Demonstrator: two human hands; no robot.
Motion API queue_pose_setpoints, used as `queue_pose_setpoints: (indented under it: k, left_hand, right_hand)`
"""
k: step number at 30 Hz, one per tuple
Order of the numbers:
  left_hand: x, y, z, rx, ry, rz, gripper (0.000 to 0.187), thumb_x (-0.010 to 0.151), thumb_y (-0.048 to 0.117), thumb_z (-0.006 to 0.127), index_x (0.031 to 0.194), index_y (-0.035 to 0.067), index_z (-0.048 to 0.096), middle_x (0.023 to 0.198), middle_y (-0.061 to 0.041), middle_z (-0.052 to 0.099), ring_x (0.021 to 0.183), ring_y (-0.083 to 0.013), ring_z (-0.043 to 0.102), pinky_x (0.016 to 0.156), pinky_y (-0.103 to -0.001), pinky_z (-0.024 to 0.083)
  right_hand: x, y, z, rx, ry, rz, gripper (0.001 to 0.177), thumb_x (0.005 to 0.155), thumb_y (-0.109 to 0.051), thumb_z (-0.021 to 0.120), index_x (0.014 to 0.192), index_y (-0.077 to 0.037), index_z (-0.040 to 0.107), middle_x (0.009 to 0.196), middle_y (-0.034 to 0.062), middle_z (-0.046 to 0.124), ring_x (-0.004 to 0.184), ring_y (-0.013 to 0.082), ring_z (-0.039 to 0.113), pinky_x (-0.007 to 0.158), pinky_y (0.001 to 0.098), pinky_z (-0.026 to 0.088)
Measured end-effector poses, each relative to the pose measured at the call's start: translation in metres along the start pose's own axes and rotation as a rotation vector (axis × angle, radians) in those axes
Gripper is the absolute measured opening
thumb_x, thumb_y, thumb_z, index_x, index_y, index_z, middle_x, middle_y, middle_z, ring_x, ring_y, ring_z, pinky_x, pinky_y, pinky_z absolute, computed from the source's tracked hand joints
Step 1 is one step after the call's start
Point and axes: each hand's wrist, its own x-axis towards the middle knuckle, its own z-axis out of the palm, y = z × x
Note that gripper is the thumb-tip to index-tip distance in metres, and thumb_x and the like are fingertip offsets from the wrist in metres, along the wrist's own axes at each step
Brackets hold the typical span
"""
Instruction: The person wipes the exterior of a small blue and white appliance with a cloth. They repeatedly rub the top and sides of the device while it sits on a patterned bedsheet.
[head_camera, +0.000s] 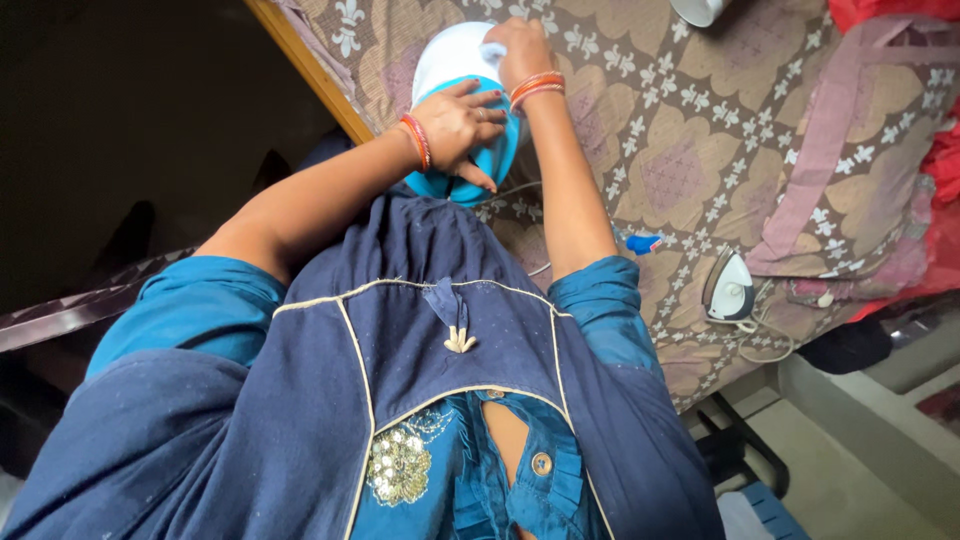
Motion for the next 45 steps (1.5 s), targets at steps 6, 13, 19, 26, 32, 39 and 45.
queue_pose_setpoints:
  k: [6, 13, 19, 26, 32, 39, 45]
  left_hand:
    - [0.004, 0.011, 0.001, -0.036, 0.004, -0.025, 0.091, 0.073, 0.083, 0.069, 0.114, 0.002, 0.075, 0.13, -0.017, 0.071, 0.133, -0.0363, 0.057, 0.114, -0.052, 0.039]
    - [0.007, 0.018, -0.003, -0.096, 0.011, -0.051, 0.091, 0.07, 0.082, 0.07, 0.113, 0.002, 0.076, 0.128, -0.017, 0.071, 0.132, -0.0379, 0.057, 0.114, -0.053, 0.038]
    - [0.006, 0.025, 0.0, -0.095, 0.0, -0.058, 0.091, 0.07, 0.083, 0.068, 0.112, 0.002, 0.076, 0.13, -0.018, 0.07, 0.132, -0.0382, 0.056, 0.114, -0.055, 0.037]
    - [0.006, 0.026, 0.007, -0.109, 0.007, -0.043, 0.091, 0.068, 0.082, 0.069, 0.111, 0.002, 0.075, 0.131, -0.017, 0.069, 0.134, -0.0387, 0.055, 0.115, -0.056, 0.037]
    - [0.012, 0.024, 0.012, -0.096, 0.003, -0.03, 0.092, 0.068, 0.082, 0.07, 0.111, 0.001, 0.075, 0.131, -0.018, 0.069, 0.134, -0.0397, 0.055, 0.115, -0.055, 0.037]
    - [0.018, 0.021, 0.015, -0.037, -0.007, -0.013, 0.093, 0.07, 0.085, 0.068, 0.112, 0.002, 0.076, 0.13, -0.017, 0.069, 0.133, -0.0359, 0.056, 0.114, -0.054, 0.035]
    - [0.016, 0.016, 0.016, -0.035, -0.048, -0.015, 0.087, 0.069, 0.084, 0.07, 0.105, 0.005, 0.076, 0.132, -0.017, 0.069, 0.136, -0.0359, 0.055, 0.116, -0.054, 0.035]
  right_hand:
    - [0.02, 0.06, 0.025, 0.149, -0.092, -0.062, 0.024, 0.082, 0.002, 0.061, 0.09, -0.013, 0.079, 0.099, 0.0123, 0.075, 0.097, 0.035, 0.068, 0.087, 0.0425, 0.052]
    - [0.045, 0.036, 0.01, 0.189, -0.24, 0.092, 0.026, 0.084, 0.004, 0.058, 0.094, -0.01, 0.079, 0.1, 0.0142, 0.074, 0.096, 0.034, 0.07, 0.084, 0.0407, 0.054]
    - [0.078, 0.006, 0.022, 0.161, -0.578, 0.115, 0.038, 0.081, 0.008, 0.058, 0.1, -0.015, 0.081, 0.106, 0.012, 0.075, 0.103, 0.0283, 0.071, 0.096, 0.0361, 0.053]
    - [0.069, 0.015, 0.025, 0.072, -0.534, -0.136, 0.031, 0.078, 0.007, 0.069, 0.096, -0.014, 0.082, 0.108, 0.01, 0.075, 0.113, 0.0366, 0.059, 0.107, 0.0419, 0.038]
    - [0.019, 0.024, 0.002, 0.081, -0.261, -0.263, 0.039, 0.076, 0.007, 0.072, 0.103, -0.019, 0.082, 0.114, 0.0068, 0.069, 0.112, 0.0325, 0.057, 0.099, 0.0394, 0.049]
    - [-0.044, -0.014, -0.059, -0.076, -0.087, -0.245, 0.049, 0.078, 0.007, 0.068, 0.118, -0.019, 0.078, 0.124, 0.0077, 0.065, 0.117, 0.0335, 0.056, 0.096, 0.0429, 0.051]
    - [-0.083, -0.019, -0.081, -0.083, -0.051, -0.201, 0.062, 0.076, 0.012, 0.064, 0.13, -0.019, 0.074, 0.129, 0.0127, 0.061, 0.123, 0.0359, 0.054, 0.1, 0.0425, 0.051]
